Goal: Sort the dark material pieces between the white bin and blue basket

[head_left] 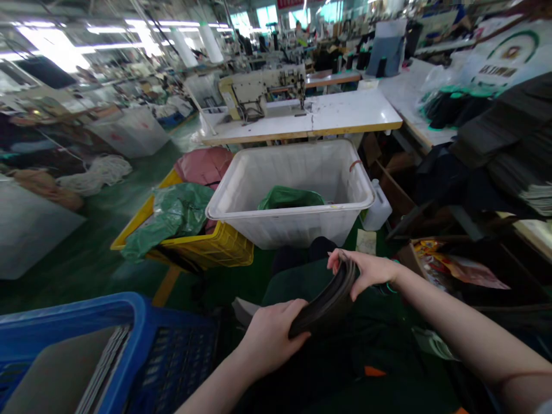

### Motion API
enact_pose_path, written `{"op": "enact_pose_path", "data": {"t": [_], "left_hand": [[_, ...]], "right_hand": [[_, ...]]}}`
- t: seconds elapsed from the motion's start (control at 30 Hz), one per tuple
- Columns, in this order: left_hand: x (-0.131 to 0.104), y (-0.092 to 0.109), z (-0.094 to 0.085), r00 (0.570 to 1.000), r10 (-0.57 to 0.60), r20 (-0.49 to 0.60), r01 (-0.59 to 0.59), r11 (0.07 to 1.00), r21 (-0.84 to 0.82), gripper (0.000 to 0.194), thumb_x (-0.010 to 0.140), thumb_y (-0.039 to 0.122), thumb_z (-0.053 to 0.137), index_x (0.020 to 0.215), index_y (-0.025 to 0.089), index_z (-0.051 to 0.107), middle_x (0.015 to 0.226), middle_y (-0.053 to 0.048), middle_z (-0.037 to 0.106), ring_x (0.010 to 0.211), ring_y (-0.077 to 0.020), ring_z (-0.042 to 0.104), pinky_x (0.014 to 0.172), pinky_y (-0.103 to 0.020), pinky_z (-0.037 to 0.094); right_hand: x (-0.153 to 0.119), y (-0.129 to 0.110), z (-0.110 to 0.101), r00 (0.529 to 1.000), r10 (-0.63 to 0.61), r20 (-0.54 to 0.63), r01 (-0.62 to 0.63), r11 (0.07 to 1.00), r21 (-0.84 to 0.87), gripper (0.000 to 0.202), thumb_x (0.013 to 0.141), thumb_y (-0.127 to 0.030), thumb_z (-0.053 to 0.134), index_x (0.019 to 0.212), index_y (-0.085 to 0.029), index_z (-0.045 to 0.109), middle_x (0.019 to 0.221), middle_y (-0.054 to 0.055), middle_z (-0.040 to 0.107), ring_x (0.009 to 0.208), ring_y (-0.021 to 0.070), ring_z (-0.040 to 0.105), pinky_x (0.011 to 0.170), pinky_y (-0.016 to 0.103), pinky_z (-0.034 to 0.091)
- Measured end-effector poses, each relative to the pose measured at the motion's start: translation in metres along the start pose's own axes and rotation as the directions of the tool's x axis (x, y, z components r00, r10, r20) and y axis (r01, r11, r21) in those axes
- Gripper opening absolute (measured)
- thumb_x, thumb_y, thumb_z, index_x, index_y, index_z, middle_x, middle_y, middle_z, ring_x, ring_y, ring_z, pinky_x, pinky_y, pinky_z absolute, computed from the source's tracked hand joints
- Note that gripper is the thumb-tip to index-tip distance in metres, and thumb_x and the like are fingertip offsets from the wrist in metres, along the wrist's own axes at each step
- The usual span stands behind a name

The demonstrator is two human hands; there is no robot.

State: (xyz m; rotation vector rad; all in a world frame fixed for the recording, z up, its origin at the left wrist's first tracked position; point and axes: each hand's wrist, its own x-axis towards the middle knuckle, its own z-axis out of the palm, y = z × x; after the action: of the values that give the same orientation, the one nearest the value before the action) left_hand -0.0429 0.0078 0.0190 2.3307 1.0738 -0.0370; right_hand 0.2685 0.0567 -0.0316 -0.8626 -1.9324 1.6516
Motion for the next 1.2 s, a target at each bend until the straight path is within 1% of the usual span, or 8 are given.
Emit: {"op": "enact_pose_path", "data": {"t": [0.17, 0.27, 0.4, 0.53, 0.7, 0.93, 1.07, 1.2], "left_hand": [[-0.008, -0.001, 0.009, 0.989, -0.139, -0.044, 0.141, 0.990, 0.030, 0.031, 0.076, 0.041, 0.069, 0.100, 0.026, 0.056, 0.100, 0.000, 0.064, 0.095, -0.0218, 0.060, 0.079, -0.030, 0.043], [-0.005, -0.002, 0.010, 0.988, -0.146, -0.042, 0.149, 0.983, 0.102, 0.049, 0.070, 0.046, 0.074, 0.109, 0.026, 0.055, 0.103, -0.004, 0.064, 0.096, -0.0261, 0.059, 0.085, -0.037, 0.043], [-0.013, -0.027, -0.001, 0.979, -0.161, -0.122, 0.183, 0.965, 0.188, 0.057, 0.068, 0.048, 0.075, 0.116, 0.023, 0.054, 0.111, -0.007, 0.062, 0.107, -0.0306, 0.055, 0.098, -0.045, 0.036], [-0.024, -0.048, -0.005, 0.965, -0.208, -0.161, 0.246, 0.931, 0.269, 0.043, 0.079, 0.046, 0.064, 0.114, 0.022, 0.056, 0.108, -0.008, 0.062, 0.103, -0.0304, 0.055, 0.095, -0.047, 0.037], [-0.031, -0.039, 0.006, 0.980, -0.139, -0.141, 0.171, 0.953, 0.251, 0.044, 0.083, 0.029, 0.059, 0.125, 0.020, 0.051, 0.114, -0.009, 0.060, 0.102, -0.0276, 0.054, 0.091, -0.043, 0.039], [-0.059, -0.082, -0.002, 0.928, -0.298, -0.226, 0.258, 0.947, -0.189, 0.032, 0.076, 0.039, 0.069, 0.103, 0.025, 0.060, 0.116, -0.004, 0.056, 0.110, -0.0256, 0.055, 0.099, -0.042, 0.041], [-0.064, -0.093, 0.036, 0.816, -0.518, -0.255, 0.162, 0.629, -0.760, 0.051, 0.078, 0.033, 0.065, 0.121, 0.024, 0.040, 0.103, -0.003, 0.060, 0.099, -0.0219, 0.061, 0.088, -0.038, 0.050], [-0.064, -0.083, 0.070, 0.771, -0.584, -0.256, 0.061, 0.467, -0.882, 0.075, 0.074, 0.028, 0.070, 0.135, 0.021, 0.028, 0.130, -0.011, 0.054, 0.122, -0.0252, 0.052, 0.102, -0.041, 0.043]], "right_hand": [[-0.024, -0.009, 0.019, 0.999, 0.054, 0.000, -0.054, 0.997, 0.057, 0.067, 0.062, -0.030, 0.085, 0.119, -0.020, 0.052, 0.114, 0.004, 0.061, 0.106, 0.0219, 0.058, 0.093, 0.034, 0.047], [-0.036, 0.012, 0.030, 0.965, 0.113, -0.237, -0.111, 0.994, 0.024, 0.055, 0.064, -0.035, 0.083, 0.109, -0.020, 0.055, 0.102, 0.002, 0.064, 0.096, 0.0218, 0.061, 0.089, 0.036, 0.049], [-0.050, 0.033, 0.037, 0.837, 0.153, -0.526, -0.188, 0.982, -0.014, 0.049, 0.070, -0.039, 0.079, 0.109, -0.022, 0.055, 0.099, 0.003, 0.066, 0.092, 0.0240, 0.062, 0.088, 0.039, 0.050], [-0.053, 0.024, 0.041, 0.874, 0.125, -0.469, -0.181, 0.981, -0.076, 0.059, 0.076, -0.037, 0.072, 0.127, -0.023, 0.046, 0.125, 0.008, 0.057, 0.116, 0.0278, 0.054, 0.103, 0.042, 0.042], [-0.051, 0.011, 0.049, 0.914, 0.120, -0.387, -0.173, 0.979, -0.106, 0.059, 0.077, -0.032, 0.072, 0.126, -0.024, 0.041, 0.117, 0.005, 0.058, 0.112, 0.0245, 0.054, 0.102, 0.039, 0.042], [-0.051, 0.014, 0.042, 0.893, 0.186, -0.410, -0.211, 0.977, -0.015, 0.042, 0.072, -0.036, 0.077, 0.101, -0.021, 0.050, 0.094, 0.001, 0.060, 0.090, 0.0206, 0.060, 0.082, 0.032, 0.052], [-0.056, 0.028, 0.043, 0.900, 0.225, -0.373, -0.252, 0.967, -0.024, 0.049, 0.073, -0.037, 0.076, 0.113, -0.020, 0.055, 0.107, 0.006, 0.066, 0.102, 0.0262, 0.062, 0.095, 0.040, 0.050], [-0.061, 0.052, 0.049, 0.874, 0.254, -0.414, -0.304, 0.951, -0.058, 0.055, 0.071, -0.040, 0.075, 0.120, -0.022, 0.058, 0.122, 0.008, 0.064, 0.112, 0.0303, 0.060, 0.101, 0.045, 0.048]]}}
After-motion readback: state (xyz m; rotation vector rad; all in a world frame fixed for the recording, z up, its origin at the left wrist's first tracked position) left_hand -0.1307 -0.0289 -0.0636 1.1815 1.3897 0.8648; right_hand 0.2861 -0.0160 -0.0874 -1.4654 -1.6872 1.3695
